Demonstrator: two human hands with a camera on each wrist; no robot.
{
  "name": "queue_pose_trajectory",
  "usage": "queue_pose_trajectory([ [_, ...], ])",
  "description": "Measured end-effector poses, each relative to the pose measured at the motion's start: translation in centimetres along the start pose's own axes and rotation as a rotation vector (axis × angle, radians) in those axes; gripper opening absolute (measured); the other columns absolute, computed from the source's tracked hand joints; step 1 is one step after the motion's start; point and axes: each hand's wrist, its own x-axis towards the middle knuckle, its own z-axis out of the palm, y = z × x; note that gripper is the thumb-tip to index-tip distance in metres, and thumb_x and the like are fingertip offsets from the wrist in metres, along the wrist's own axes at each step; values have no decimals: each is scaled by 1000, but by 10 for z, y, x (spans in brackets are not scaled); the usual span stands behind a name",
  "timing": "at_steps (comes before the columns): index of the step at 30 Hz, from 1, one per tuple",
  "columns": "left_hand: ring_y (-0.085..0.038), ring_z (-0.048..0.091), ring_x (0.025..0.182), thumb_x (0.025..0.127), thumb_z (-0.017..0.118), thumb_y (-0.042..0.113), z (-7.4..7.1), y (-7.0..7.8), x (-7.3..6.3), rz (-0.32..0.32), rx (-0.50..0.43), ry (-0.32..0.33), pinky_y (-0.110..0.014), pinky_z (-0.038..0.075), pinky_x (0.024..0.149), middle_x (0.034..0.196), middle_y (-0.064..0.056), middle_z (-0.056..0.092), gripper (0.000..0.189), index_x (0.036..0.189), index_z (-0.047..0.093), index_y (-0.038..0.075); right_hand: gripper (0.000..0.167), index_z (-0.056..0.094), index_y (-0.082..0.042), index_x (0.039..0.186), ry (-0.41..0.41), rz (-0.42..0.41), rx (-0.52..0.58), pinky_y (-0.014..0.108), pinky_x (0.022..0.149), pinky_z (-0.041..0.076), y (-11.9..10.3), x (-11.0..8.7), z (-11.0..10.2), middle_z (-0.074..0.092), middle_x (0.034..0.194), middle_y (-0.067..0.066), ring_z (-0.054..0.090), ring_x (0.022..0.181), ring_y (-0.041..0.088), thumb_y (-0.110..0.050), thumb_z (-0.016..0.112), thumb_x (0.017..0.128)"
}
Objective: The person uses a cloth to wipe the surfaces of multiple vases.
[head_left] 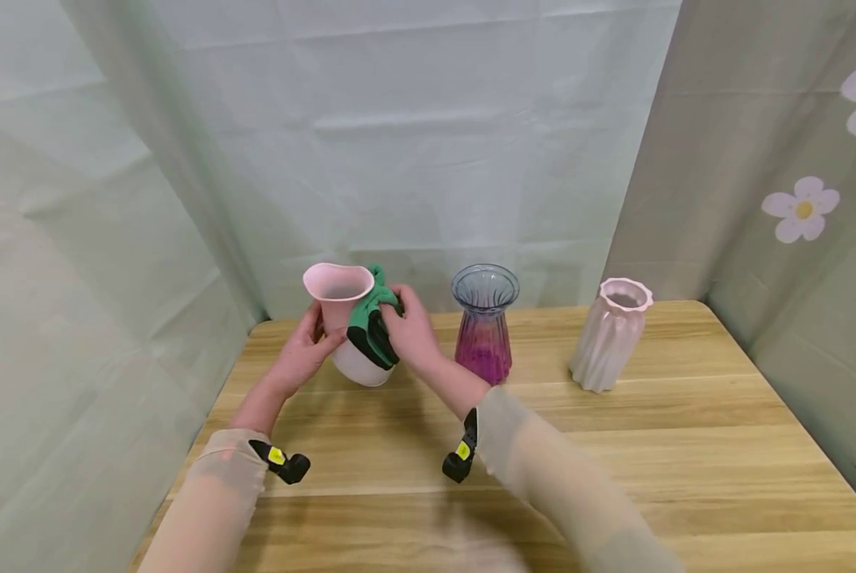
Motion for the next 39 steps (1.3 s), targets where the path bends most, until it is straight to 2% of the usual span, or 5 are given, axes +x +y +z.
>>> queue_pose_trajectory([
  [6, -26, 19, 153, 102, 66, 23, -1, 2, -1, -3, 25, 8, -54, 28, 119, 167, -7, 20, 87, 166, 6, 27, 20, 59, -1, 124, 61, 47, 257, 35, 103, 48, -9, 7, 2, 64, 119, 10, 58, 113, 16, -9, 55, 106],
  [9, -26, 18, 153, 102, 67, 25, -1, 2, -3, -12, 33, 6, -55, 28, 119, 167, -5, 19, 88, 166, 6, 28, 20, 60, -4, 124, 82, 70, 293, 35, 103, 48, -10, 7, 3, 65, 118, 7, 59, 112, 14, -9, 55, 106],
  [18, -27, 21, 152, 103, 65, 24, 0, 3, -2, -7, 30, 5, -55, 31, 117, 166, -6, 22, 85, 165, 8, 30, 25, 60, -5, 128, 53, 43, 193, 37, 102, 49, -12, 6, 3, 64, 123, 9, 58, 115, 17, -7, 56, 104],
  [30, -32, 21, 152, 105, 61, 15, 0, 1, 0, -10, 20, 7, -51, 27, 119, 166, -14, 19, 84, 166, 4, 19, 24, 61, -7, 127, 18, 15, -33, 40, 102, 50, -3, 6, 5, 64, 124, 7, 58, 117, 18, -11, 58, 103],
  [39, -30, 25, 151, 102, 66, 23, 2, 3, -1, -16, 46, 19, -57, 31, 116, 165, -10, 24, 84, 165, 10, 26, 20, 62, -7, 121, 15, 61, -86, 39, 100, 50, 25, -4, 0, 64, 123, 8, 58, 116, 21, -14, 56, 103],
])
